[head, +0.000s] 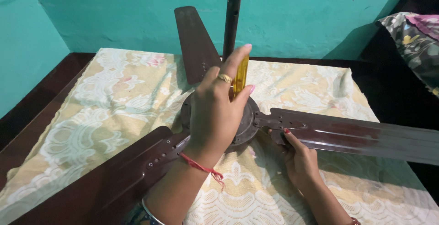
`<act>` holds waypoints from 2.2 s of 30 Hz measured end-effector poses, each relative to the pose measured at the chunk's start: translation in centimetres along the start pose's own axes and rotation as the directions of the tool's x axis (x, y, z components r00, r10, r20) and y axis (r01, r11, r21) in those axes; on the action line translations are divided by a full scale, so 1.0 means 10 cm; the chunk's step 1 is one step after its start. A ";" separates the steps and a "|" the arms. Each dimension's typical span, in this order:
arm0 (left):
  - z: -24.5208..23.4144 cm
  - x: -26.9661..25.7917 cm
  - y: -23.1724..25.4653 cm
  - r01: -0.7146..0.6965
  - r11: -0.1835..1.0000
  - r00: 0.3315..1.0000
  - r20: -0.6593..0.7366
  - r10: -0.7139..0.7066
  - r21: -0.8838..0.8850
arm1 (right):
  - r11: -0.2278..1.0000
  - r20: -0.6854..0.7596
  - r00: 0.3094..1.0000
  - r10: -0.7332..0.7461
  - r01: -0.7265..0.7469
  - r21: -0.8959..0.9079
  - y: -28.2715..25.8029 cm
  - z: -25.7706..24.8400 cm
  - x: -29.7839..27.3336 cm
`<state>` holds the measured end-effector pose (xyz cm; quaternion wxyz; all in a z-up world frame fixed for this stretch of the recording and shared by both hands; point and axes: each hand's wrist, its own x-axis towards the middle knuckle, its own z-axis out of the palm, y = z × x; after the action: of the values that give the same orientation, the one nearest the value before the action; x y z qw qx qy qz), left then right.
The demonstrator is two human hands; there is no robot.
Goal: The person attaches fan blades to the fan motor housing using a screwdriver. They align each blade and tighten the screws to secure it in place.
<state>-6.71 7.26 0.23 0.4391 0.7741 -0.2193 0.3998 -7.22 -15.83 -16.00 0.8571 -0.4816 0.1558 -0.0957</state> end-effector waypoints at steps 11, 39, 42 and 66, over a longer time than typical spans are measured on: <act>-0.17 0.08 -0.16 0.192 0.934 0.970 0.205 -0.134 -0.300 | 0.994 0.043 0.995 0.092 -0.095 0.055 -0.03 0.06 -0.07; -0.68 -0.07 -0.35 0.044 0.994 0.997 -0.071 -0.037 0.100 | -0.115 0.796 0.442 -0.414 0.842 -0.527 0.45 1.40 -0.56; -0.64 -0.03 -0.35 0.058 0.990 0.997 -0.055 -0.052 0.129 | -0.080 0.771 0.490 -0.407 0.822 -0.564 0.45 1.40 -0.53; -0.88 0.15 -0.67 -0.061 0.992 0.994 0.088 0.071 -0.110 | -0.264 0.936 0.303 -0.182 0.901 -0.343 0.30 1.52 -0.46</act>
<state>-4.99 18.32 0.65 0.4562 0.7593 -0.2860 0.3656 -5.95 -0.74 -10.29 0.1578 -0.8850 -0.3586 -0.2517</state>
